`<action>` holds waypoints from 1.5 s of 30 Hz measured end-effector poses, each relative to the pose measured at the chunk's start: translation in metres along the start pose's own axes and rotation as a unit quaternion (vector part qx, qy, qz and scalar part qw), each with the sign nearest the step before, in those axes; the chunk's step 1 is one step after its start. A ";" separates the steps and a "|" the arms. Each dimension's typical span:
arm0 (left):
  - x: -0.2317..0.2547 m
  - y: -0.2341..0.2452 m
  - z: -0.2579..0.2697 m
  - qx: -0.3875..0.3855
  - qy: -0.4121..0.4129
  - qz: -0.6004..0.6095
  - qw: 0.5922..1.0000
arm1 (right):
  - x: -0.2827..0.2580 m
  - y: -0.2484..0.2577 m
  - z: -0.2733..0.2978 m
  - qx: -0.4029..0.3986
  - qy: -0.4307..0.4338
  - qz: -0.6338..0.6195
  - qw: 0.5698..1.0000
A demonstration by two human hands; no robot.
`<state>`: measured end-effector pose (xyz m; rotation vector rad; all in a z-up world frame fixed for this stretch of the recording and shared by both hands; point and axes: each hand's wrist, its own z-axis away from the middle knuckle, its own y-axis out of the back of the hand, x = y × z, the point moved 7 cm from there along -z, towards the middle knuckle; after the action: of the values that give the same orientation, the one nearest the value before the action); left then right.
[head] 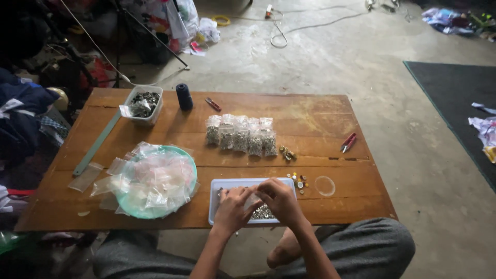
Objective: Sorting small metal rivets from a tray into a plastic bag
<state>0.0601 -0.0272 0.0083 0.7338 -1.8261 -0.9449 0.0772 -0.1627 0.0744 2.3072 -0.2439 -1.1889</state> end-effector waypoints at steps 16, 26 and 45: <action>-0.012 -0.010 -0.001 0.021 0.021 0.103 0.994 | -0.010 0.000 -0.003 -0.015 0.011 -0.030 0.999; -0.011 -0.005 -0.006 0.019 0.024 0.100 0.995 | -0.010 0.007 -0.007 0.002 0.039 0.048 0.998; -0.007 -0.005 -0.002 0.033 0.000 0.088 0.996 | 0.017 -0.012 0.001 -0.081 -0.049 0.053 0.994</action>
<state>0.0648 -0.0243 0.0013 0.6015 -1.8962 -0.7734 0.0859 -0.1592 0.0556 2.0742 -0.2916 -1.2235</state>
